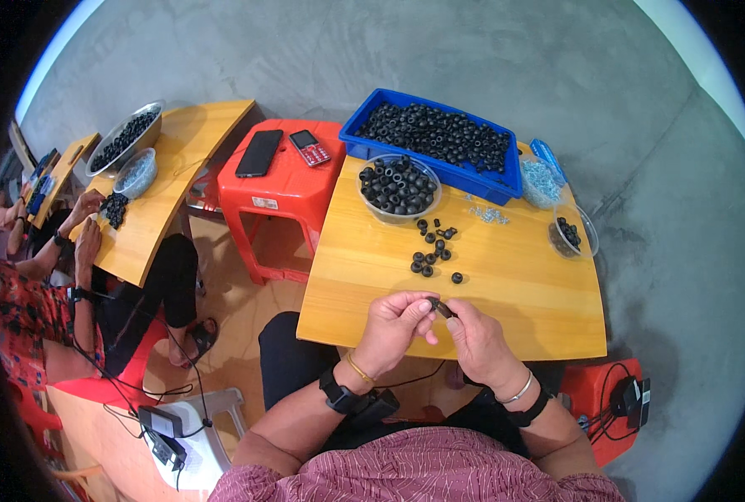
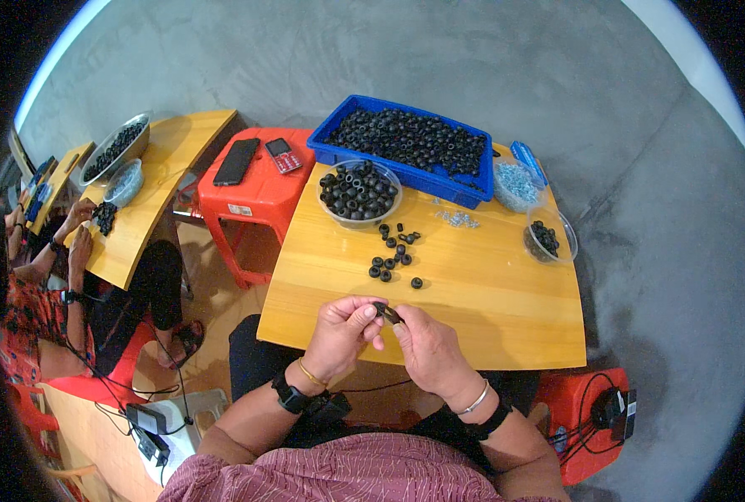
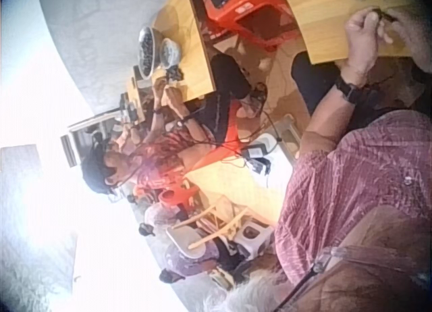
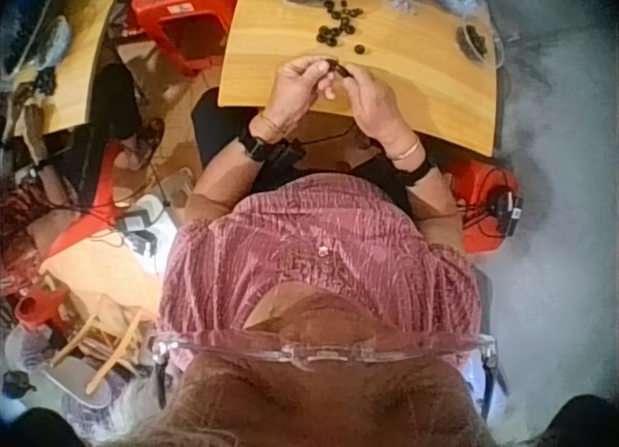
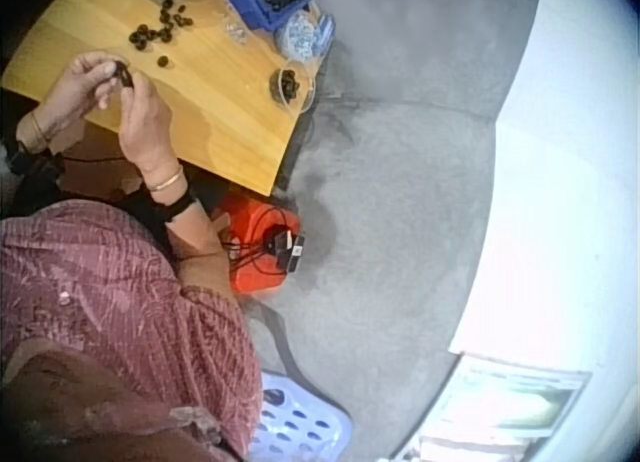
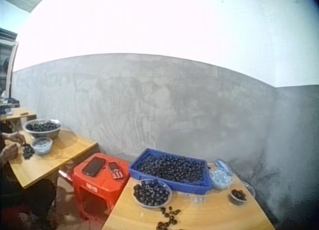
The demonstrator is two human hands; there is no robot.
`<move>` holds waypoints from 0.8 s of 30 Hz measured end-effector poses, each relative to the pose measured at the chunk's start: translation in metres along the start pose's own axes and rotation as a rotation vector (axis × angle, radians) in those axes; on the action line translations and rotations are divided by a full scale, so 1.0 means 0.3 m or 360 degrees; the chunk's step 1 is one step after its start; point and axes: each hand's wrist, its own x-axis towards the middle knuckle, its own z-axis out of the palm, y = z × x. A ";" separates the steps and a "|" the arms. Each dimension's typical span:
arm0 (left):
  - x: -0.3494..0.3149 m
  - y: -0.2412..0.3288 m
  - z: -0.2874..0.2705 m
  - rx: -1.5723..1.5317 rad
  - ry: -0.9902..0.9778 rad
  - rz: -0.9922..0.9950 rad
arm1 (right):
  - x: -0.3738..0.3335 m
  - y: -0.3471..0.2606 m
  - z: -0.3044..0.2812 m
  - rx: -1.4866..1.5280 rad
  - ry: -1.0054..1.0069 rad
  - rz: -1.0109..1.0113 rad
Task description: Assembling small black plastic components by hand in a production environment.
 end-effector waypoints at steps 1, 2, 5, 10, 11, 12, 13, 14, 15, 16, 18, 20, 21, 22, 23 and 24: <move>-0.001 0.000 0.004 0.0062 0.0020 0.0023 | -0.003 0.006 0.005 -0.0021 0.0011 0.0008; -0.002 -0.004 0.006 0.0064 0.0016 0.0023 | -0.007 0.012 0.010 -0.0042 0.0022 0.0016; -0.005 -0.018 0.014 0.0040 0.0042 0.0071 | -0.021 0.015 0.028 0.0041 0.0033 0.0086; -0.005 -0.018 0.027 -0.0042 -0.0013 0.0162 | -0.022 0.032 0.046 0.0206 0.0101 0.0087; -0.004 -0.018 0.028 -0.0041 -0.0017 0.0164 | -0.022 0.032 0.048 0.0298 0.0110 0.0097; -0.004 -0.019 0.029 -0.0074 -0.0006 0.0176 | -0.019 0.028 0.051 0.0296 0.0113 0.0095; -0.005 -0.021 0.031 -0.0107 0.0006 0.0188 | -0.018 0.021 0.053 0.0405 0.0134 0.0098; -0.006 -0.022 0.033 -0.0106 0.0003 0.0190 | -0.018 0.015 0.055 0.0514 0.0155 0.0101; -0.006 -0.023 0.034 -0.0137 0.0016 0.0193 | -0.018 0.011 0.054 0.0513 0.0157 0.0098; -0.006 -0.025 0.034 -0.0169 0.0031 0.0195 | -0.021 0.006 0.054 0.0568 0.0119 0.0207; -0.007 -0.025 0.033 -0.0177 0.0034 0.0205 | -0.024 0.002 0.061 0.0622 0.0080 0.0314; -0.005 -0.024 0.035 -0.0185 0.0029 0.0214 | -0.024 0.006 0.070 0.0517 0.0195 0.0158; -0.004 -0.022 0.035 -0.0136 0.0022 0.0210 | -0.023 0.009 0.065 0.0514 0.0197 0.0157; -0.003 -0.019 0.034 -0.0086 0.0021 0.0209 | -0.021 0.014 0.056 0.0198 0.0218 0.0079; -0.005 -0.017 0.032 -0.0086 0.0023 0.0212 | -0.019 0.018 0.050 -0.0118 0.0238 0.0001; -0.009 -0.017 0.029 -0.0085 0.0027 0.0171 | -0.020 0.019 0.050 -0.0118 0.0236 -0.0002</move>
